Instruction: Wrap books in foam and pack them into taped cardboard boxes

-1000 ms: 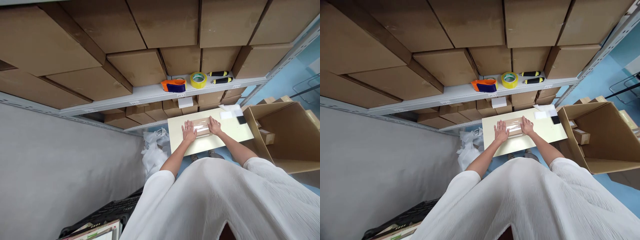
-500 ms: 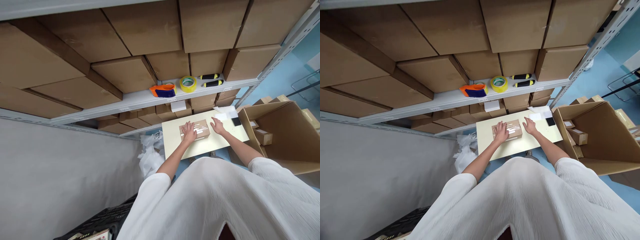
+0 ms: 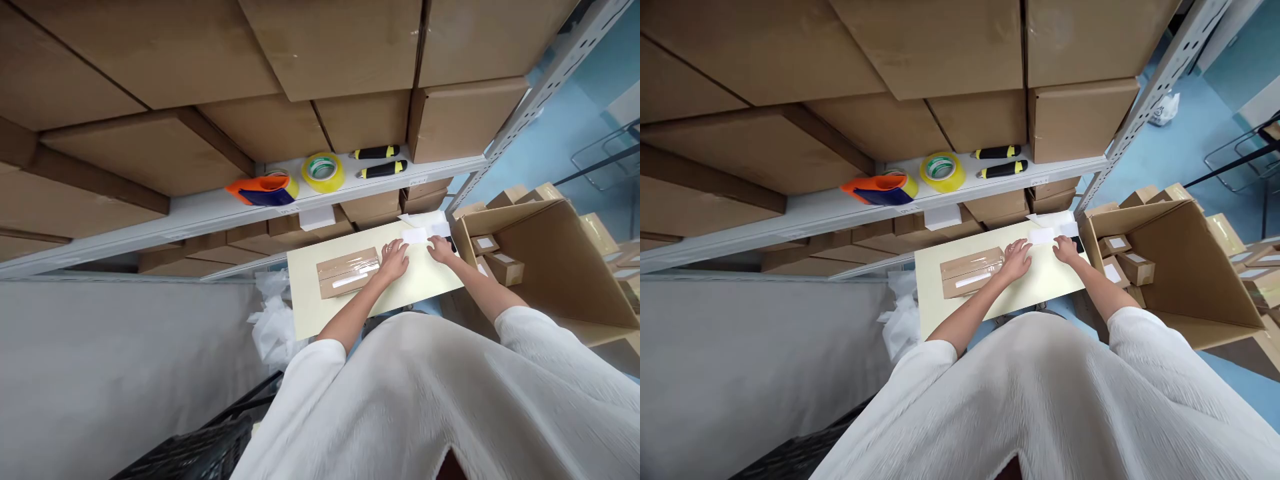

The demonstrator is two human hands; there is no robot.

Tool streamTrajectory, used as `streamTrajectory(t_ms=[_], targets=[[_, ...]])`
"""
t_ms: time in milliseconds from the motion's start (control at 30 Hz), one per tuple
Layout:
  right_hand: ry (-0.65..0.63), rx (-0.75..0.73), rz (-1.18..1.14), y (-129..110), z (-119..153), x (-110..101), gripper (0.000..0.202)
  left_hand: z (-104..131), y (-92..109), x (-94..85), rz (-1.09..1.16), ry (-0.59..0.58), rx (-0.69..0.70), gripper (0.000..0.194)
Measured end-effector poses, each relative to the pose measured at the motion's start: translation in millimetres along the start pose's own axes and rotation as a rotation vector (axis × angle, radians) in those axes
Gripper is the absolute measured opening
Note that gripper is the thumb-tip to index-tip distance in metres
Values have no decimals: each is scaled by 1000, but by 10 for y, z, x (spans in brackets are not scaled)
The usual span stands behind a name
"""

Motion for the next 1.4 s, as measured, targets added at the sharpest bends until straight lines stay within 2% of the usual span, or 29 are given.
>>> streamTrajectory(t_ms=[100,233,333,467,667,800,933,1067,1267,1333,1400], targets=[[-35,-20,17,124,-173,40,57,-117,35,270,2,-76,-44,58],[-68,-75,67,160,-451,113,55,-226,10,580,7,-157,-119,60],[-90,-139,109,143,-647,175,57,-270,-25,738,-4,-204,-172,60],[-82,-197,127,128,-841,257,66,-291,-58,852,14,-224,-202,61],[-69,-210,109,115,-974,362,70,-249,-132,911,36,-241,-233,61],[-66,-244,119,99,-983,379,74,-214,-176,926,33,-246,-253,60],[-63,-259,162,88,-965,361,69,-190,-188,943,30,-252,-254,60],[-25,-263,155,57,-955,270,66,-176,-212,945,24,-248,-248,59],[-41,-307,148,25,-929,81,47,-201,-283,912,62,-227,-285,61],[-44,-321,135,25,-918,4,48,-247,-324,875,81,-174,-335,60],[-42,-321,115,34,-909,-80,49,-323,-385,827,121,-74,-422,58]])
Point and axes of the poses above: each hand's wrist, its own z-axis away from the middle knuckle, its own x-axis out of the palm, y = z × x, the point moved 6 cm from there along -z, towards the middle knuckle, and after that the axes turned 12 degrees about y, right-handed, at the moved point
